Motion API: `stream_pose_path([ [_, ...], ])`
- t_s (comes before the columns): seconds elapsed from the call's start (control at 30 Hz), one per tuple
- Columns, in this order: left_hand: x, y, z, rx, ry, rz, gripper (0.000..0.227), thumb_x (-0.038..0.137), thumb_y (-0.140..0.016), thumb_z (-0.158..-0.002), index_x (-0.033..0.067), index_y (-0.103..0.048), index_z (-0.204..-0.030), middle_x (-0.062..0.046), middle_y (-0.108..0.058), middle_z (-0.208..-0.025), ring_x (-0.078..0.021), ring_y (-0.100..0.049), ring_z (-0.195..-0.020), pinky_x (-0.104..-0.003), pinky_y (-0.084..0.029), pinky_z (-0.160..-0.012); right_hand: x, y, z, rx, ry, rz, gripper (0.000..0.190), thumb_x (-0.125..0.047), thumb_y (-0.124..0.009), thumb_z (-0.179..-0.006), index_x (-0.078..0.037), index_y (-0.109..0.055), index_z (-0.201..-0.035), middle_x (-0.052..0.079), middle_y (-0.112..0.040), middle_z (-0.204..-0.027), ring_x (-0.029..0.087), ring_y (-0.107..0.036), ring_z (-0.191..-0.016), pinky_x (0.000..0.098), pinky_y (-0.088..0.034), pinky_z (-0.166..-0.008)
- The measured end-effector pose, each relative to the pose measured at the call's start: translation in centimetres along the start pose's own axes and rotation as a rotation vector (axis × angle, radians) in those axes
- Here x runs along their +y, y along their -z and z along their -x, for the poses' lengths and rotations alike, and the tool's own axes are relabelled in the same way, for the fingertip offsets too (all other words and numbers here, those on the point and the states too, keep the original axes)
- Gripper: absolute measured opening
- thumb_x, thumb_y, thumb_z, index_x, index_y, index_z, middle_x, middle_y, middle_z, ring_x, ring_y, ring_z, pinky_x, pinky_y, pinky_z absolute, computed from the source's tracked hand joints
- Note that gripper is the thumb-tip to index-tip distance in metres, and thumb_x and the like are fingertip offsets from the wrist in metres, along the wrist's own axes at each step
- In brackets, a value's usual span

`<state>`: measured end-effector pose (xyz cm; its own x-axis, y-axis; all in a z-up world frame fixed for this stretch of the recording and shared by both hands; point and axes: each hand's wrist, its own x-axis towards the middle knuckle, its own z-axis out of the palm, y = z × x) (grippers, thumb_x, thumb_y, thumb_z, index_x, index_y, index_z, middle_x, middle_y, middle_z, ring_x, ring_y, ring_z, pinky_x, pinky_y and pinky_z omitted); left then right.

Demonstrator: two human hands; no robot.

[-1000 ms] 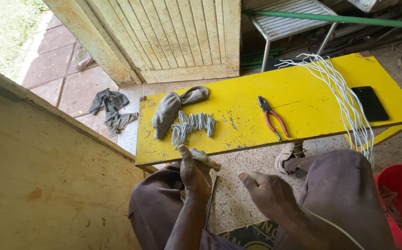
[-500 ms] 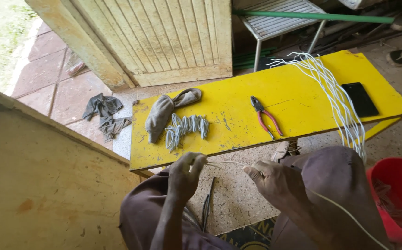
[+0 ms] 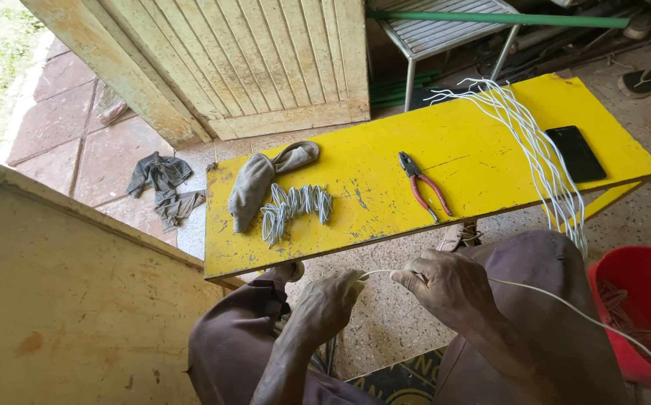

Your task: The person sits on the floor and repeatedly ties loops into a long white wire using their hands. They pull the wire taut, form a loop, and secure it before moving to the next section. A pair of pliers and a smartphone are visible on the yellow table nearby.

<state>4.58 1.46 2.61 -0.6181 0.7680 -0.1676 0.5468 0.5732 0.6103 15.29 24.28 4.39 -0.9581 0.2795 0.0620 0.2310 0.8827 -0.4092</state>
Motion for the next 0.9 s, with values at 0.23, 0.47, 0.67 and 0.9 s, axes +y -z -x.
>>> stream_pose_path([
  [0.23, 0.5, -1.8, 0.1, 0.274, 0.072, 0.026, 0.039, 0.036, -0.043, -0.112, 0.0242, -0.067, -0.141, -0.004, -0.077, -0.086, -0.0166, -0.062, -0.063, -0.037, -0.049, -0.064, -0.7, 0.6, -0.5, 0.078, 0.018, -0.023, 0.038, -0.059, -0.072, -0.094, -0.023, -0.075, -0.081, -0.005, -0.073, -0.078, 0.022, -0.070, -0.071, 0.0443, -0.049, -0.056],
  [0.47, 2.6, -3.4, -1.3, 0.604, 0.254, 0.149, 0.044, 0.054, -0.038, -0.108, 0.0301, -0.074, -0.116, 0.008, -0.055, -0.062, -0.0093, -0.046, -0.052, -0.031, -0.039, -0.052, -1.9, -1.1, 0.5, 0.132, 0.012, -0.062, 0.041, -0.049, -0.052, -0.106, -0.023, -0.063, -0.075, -0.007, -0.057, -0.065, 0.012, -0.052, -0.052, 0.0325, -0.043, -0.045],
  [0.67, 7.9, -2.4, -3.4, 0.943, 0.425, 1.466, 0.031, 0.026, -0.048, -0.114, 0.0082, -0.072, -0.121, 0.005, -0.039, -0.062, -0.0082, -0.035, -0.048, -0.025, -0.031, -0.041, -6.2, -3.3, 1.8, 0.309, 0.074, -0.228, 0.027, -0.029, -0.056, -0.105, -0.016, -0.067, -0.127, -0.002, -0.072, -0.070, 0.012, -0.059, -0.044, 0.0306, -0.047, -0.036],
  [0.9, 4.6, -2.7, -2.0, 0.583, 0.182, 1.763, 0.050, 0.028, -0.036, -0.114, -0.0039, -0.059, -0.143, -0.018, -0.069, -0.103, -0.0299, -0.068, -0.094, -0.047, -0.058, -0.089, -3.6, -0.5, 0.0, 0.021, -0.024, -0.385, 0.019, -0.027, -0.061, -0.104, -0.020, -0.072, -0.118, -0.002, -0.067, -0.072, 0.011, -0.051, -0.050, 0.0301, -0.042, -0.040],
])
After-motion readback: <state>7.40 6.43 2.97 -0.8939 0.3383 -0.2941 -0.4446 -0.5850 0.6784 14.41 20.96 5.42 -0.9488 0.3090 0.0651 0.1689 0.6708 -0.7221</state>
